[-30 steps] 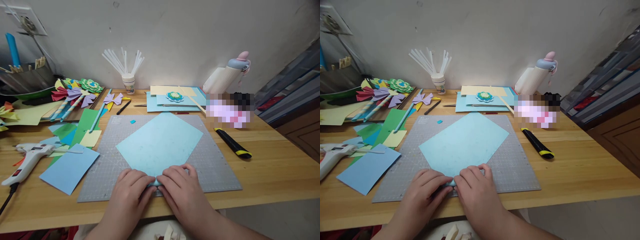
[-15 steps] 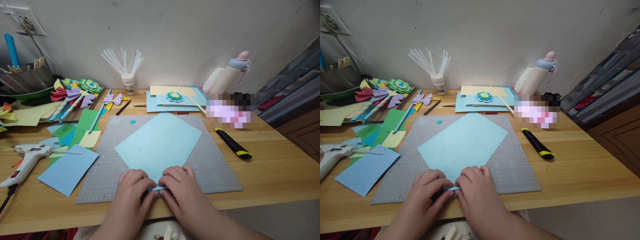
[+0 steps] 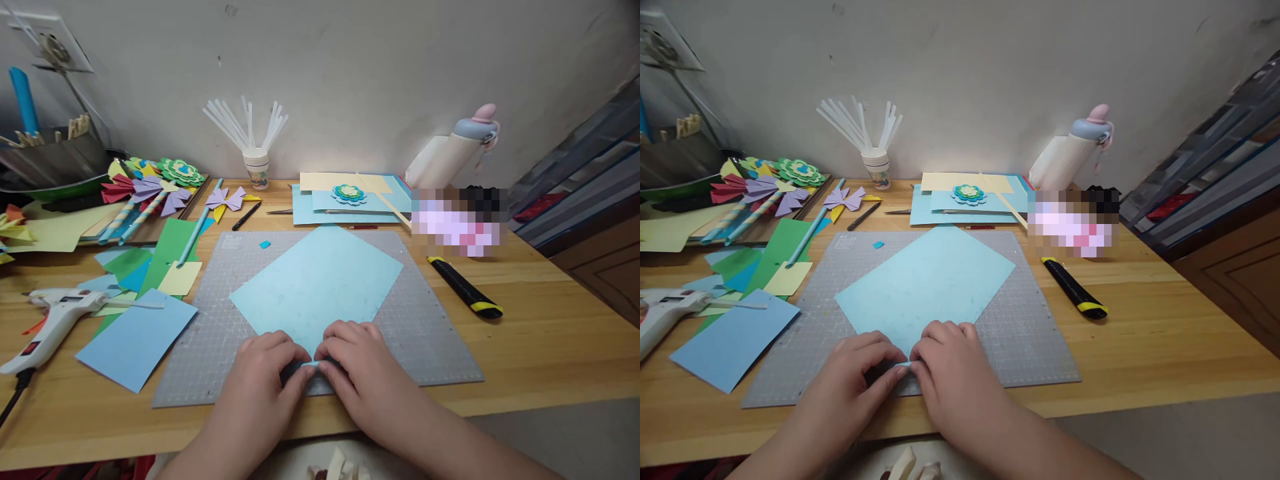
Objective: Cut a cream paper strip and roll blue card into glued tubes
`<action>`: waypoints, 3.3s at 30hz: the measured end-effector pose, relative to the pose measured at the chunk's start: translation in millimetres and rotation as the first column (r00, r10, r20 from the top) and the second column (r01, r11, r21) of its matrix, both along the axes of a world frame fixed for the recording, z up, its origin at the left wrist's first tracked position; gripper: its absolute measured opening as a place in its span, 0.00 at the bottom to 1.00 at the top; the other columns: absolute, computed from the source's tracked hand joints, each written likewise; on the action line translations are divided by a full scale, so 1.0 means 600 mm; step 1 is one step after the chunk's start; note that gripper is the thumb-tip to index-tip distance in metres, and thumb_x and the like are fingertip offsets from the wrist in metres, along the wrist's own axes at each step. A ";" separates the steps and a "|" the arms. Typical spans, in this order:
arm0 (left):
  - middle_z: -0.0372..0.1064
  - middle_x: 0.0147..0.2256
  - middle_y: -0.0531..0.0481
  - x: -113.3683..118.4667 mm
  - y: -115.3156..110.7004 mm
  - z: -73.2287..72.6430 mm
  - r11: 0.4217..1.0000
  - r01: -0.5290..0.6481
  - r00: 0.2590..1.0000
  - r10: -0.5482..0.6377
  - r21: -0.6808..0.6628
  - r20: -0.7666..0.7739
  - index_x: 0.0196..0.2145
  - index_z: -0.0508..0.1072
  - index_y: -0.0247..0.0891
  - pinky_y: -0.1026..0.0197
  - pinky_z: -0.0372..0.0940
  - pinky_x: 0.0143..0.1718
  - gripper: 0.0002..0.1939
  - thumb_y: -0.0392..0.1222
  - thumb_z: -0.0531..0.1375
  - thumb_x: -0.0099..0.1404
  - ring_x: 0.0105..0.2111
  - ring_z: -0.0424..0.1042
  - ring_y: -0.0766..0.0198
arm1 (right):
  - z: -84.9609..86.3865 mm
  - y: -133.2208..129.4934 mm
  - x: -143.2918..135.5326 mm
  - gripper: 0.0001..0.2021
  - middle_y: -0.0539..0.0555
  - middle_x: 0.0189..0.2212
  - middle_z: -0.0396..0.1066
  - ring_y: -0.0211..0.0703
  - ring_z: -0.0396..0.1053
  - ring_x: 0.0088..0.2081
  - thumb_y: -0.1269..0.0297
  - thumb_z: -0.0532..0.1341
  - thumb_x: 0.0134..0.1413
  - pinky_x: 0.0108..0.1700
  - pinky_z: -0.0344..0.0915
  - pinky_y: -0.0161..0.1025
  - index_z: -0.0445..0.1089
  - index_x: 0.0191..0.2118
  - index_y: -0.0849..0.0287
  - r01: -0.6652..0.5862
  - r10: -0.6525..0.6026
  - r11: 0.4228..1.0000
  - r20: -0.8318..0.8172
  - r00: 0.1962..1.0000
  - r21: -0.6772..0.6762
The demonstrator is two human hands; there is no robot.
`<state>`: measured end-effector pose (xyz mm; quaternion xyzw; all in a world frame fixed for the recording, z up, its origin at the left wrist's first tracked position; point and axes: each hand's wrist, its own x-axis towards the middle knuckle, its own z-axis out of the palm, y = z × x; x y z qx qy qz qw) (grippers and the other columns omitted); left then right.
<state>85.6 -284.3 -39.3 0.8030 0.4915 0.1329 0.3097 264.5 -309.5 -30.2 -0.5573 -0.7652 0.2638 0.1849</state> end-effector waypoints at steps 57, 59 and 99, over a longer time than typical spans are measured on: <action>0.66 0.38 0.46 -0.004 -0.005 -0.025 0.980 0.027 1.000 -0.025 0.199 -0.013 0.37 0.73 0.39 0.52 0.65 0.39 0.07 0.38 0.55 0.66 0.38 0.67 0.58 | -0.030 -0.007 0.010 0.06 0.53 0.37 0.70 0.44 0.62 0.40 0.72 0.56 0.61 0.44 0.51 0.44 0.70 0.37 0.58 -0.023 0.020 0.965 0.014 1.000 0.262; 0.66 0.38 0.46 -0.004 -0.004 -0.025 0.977 0.035 0.999 -0.032 0.212 -0.019 0.38 0.73 0.39 0.52 0.65 0.39 0.08 0.39 0.54 0.66 0.38 0.67 0.58 | -0.030 -0.006 0.009 0.07 0.52 0.34 0.70 0.43 0.63 0.38 0.72 0.55 0.62 0.43 0.51 0.43 0.70 0.35 0.58 -0.024 0.018 0.958 0.024 1.000 0.286; 0.70 0.33 0.52 0.006 0.019 -0.001 0.908 0.159 0.974 -0.081 0.387 -0.210 0.35 0.72 0.41 0.54 0.55 0.36 0.06 0.35 0.56 0.66 0.35 0.66 0.58 | -0.017 0.023 0.021 0.07 0.52 0.34 0.70 0.42 0.62 0.37 0.75 0.58 0.59 0.41 0.51 0.42 0.72 0.37 0.59 -0.087 0.041 0.964 0.183 0.982 0.250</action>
